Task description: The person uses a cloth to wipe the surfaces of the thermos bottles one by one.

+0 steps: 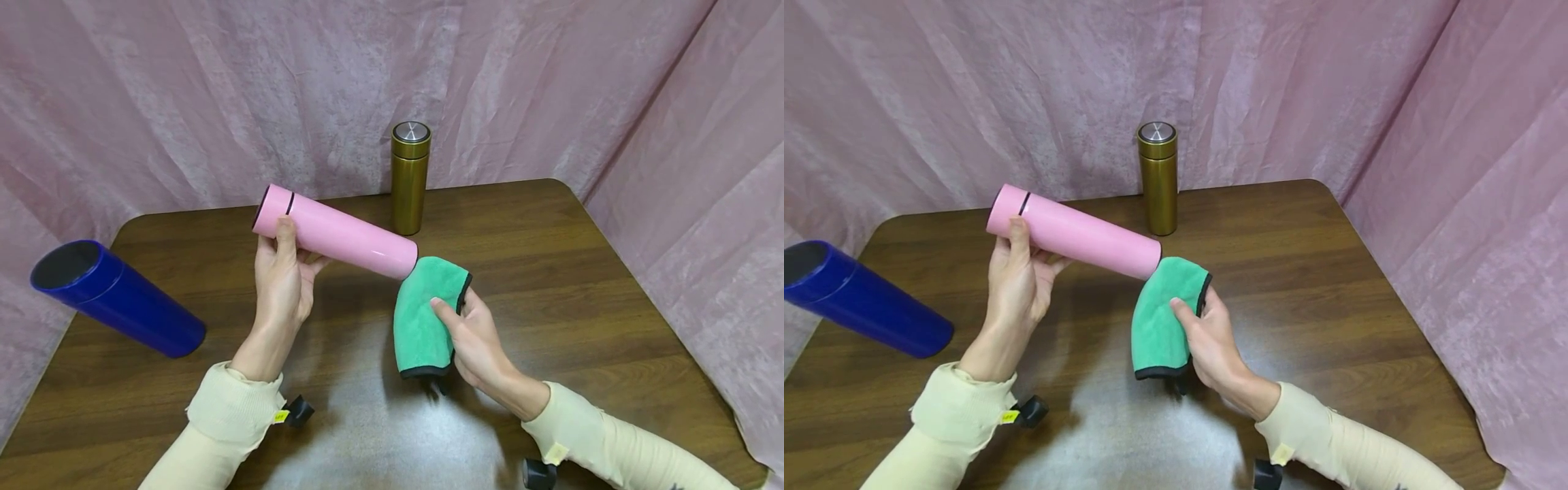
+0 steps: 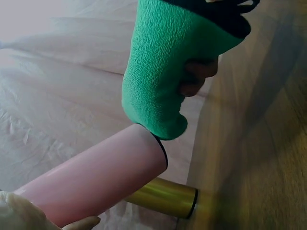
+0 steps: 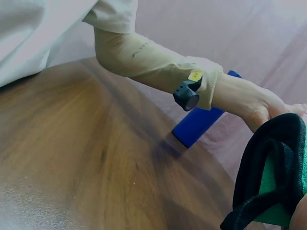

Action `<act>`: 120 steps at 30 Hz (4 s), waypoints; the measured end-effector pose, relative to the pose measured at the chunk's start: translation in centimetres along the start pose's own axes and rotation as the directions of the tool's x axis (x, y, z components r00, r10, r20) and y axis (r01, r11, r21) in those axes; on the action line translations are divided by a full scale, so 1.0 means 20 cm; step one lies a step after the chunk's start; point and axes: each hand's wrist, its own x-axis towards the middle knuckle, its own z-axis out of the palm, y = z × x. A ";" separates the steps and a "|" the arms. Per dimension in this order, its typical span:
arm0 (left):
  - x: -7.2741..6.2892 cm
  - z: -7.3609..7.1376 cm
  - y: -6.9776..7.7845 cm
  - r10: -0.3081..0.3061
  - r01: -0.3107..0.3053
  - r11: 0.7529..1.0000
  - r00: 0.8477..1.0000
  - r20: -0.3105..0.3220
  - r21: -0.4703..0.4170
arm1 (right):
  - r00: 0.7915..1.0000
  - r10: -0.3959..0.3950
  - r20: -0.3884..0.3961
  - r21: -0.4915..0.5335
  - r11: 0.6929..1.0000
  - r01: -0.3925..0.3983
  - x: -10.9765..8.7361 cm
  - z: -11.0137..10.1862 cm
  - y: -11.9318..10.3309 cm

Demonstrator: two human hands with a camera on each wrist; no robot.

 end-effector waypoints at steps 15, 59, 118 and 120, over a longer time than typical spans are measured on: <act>-0.03 -0.02 0.02 -0.035 0.034 0.998 0.999 0.034 0.056 | 0.999 -0.047 -0.007 -0.048 0.998 0.046 0.09 -0.06 -0.07; -0.04 0.00 0.03 0.008 -0.001 0.999 0.991 0.137 -0.053 | 0.986 0.154 0.067 -0.126 0.981 -0.145 0.20 -0.05 0.00; 0.69 0.01 -0.08 0.125 -0.181 0.768 0.983 0.133 0.614 | 0.968 0.247 0.049 -0.210 0.950 -0.232 0.05 -0.23 -0.01; 0.68 0.01 -0.08 0.124 -0.189 0.755 0.981 0.146 0.628 | 0.967 0.249 0.048 -0.213 0.949 -0.234 0.05 -0.23 -0.01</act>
